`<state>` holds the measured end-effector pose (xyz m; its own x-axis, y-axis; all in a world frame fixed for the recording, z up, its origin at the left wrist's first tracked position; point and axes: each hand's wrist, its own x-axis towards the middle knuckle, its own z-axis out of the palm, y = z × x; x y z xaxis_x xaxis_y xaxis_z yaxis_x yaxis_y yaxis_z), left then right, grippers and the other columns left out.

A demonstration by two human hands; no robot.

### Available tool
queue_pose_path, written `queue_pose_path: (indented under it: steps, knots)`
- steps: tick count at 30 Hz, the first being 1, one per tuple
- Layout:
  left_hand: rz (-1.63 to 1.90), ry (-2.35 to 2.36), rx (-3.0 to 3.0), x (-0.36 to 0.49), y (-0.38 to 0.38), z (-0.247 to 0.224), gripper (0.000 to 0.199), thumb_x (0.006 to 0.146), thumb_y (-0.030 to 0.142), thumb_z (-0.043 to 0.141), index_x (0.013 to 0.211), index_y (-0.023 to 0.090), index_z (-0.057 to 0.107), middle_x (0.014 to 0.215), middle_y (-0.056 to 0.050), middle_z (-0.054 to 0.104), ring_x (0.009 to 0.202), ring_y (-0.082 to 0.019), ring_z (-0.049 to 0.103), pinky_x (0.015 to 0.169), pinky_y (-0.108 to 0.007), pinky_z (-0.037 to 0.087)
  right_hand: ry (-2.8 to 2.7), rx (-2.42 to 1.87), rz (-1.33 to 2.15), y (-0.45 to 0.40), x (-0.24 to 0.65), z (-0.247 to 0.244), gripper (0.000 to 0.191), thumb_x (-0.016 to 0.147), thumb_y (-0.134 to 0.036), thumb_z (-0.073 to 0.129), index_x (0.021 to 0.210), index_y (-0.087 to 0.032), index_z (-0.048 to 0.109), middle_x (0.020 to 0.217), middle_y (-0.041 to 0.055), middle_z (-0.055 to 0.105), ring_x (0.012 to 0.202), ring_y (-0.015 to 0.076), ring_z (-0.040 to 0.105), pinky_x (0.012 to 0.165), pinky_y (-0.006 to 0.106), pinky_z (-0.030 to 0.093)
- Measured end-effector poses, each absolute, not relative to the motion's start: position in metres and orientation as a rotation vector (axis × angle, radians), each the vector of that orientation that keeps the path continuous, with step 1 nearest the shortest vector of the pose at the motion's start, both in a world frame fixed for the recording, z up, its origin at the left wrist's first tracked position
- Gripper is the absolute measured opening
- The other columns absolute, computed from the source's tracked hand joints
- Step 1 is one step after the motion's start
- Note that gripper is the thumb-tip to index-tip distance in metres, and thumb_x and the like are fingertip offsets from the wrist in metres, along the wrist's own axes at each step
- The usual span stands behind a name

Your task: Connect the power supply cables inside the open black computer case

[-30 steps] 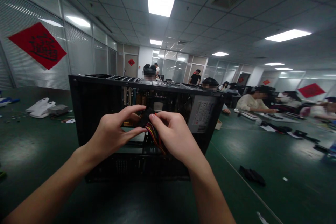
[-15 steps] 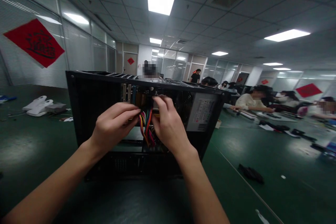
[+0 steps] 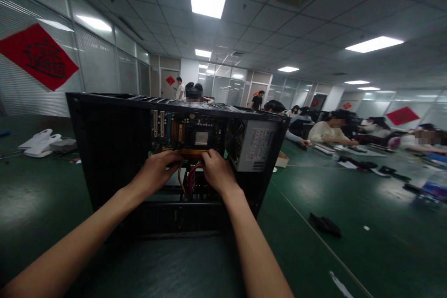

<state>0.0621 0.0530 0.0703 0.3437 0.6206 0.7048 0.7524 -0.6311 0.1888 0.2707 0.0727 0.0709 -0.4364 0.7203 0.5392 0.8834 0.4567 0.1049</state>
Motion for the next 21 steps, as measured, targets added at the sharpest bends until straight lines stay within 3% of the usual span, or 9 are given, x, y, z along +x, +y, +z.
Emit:
queue_pose_path:
  steps: [4,8,13,21]
  knots:
    - [-1.107,-1.247,-2.500,0.068,0.061,0.070,0.017,0.085,0.014,0.060,0.096,0.018,0.072,0.100,-0.007,0.074,0.096,-0.022,0.068,0.088,-0.035,0.052,-2.384,-1.244,-0.493,0.079,0.280,0.067,0.021,0.091,-0.015,0.048,0.109,-0.019,0.058,0.111,0.0084,0.058,0.101,0.0216,0.057,0.075,0.029,0.044]
    - [-0.827,-1.126,-2.698,0.083,0.073,0.072,0.023,0.085,0.013,0.057,0.101,0.019,0.073,0.103,-0.007,0.074,0.099,-0.021,0.068,0.089,-0.032,0.050,-2.447,-1.199,-0.396,0.083,0.287,0.065,0.019,0.088,-0.018,0.053,0.106,-0.018,0.060,0.113,0.0084,0.058,0.103,0.0208,0.057,0.080,0.028,0.044]
    - [-0.556,-1.246,-2.673,0.089,0.085,0.066,0.027,0.084,0.011,0.055,0.101,0.019,0.075,0.100,-0.009,0.074,0.096,-0.022,0.068,0.084,-0.030,0.051,-2.451,-1.184,-0.359,0.086,0.290,0.062,0.016,0.087,-0.021,0.055,0.100,-0.017,0.062,0.108,0.0086,0.060,0.099,0.0215,0.058,0.076,0.029,0.044]
    - [-0.544,-1.372,-2.602,0.094,0.082,0.065,0.031,0.082,0.008,0.053,0.102,0.019,0.075,0.105,-0.010,0.073,0.097,-0.022,0.068,0.084,-0.029,0.051,-2.459,-1.230,-0.315,0.086,0.287,0.062,0.016,0.088,-0.022,0.054,0.100,-0.017,0.064,0.108,0.0091,0.061,0.099,0.0211,0.060,0.078,0.027,0.043]
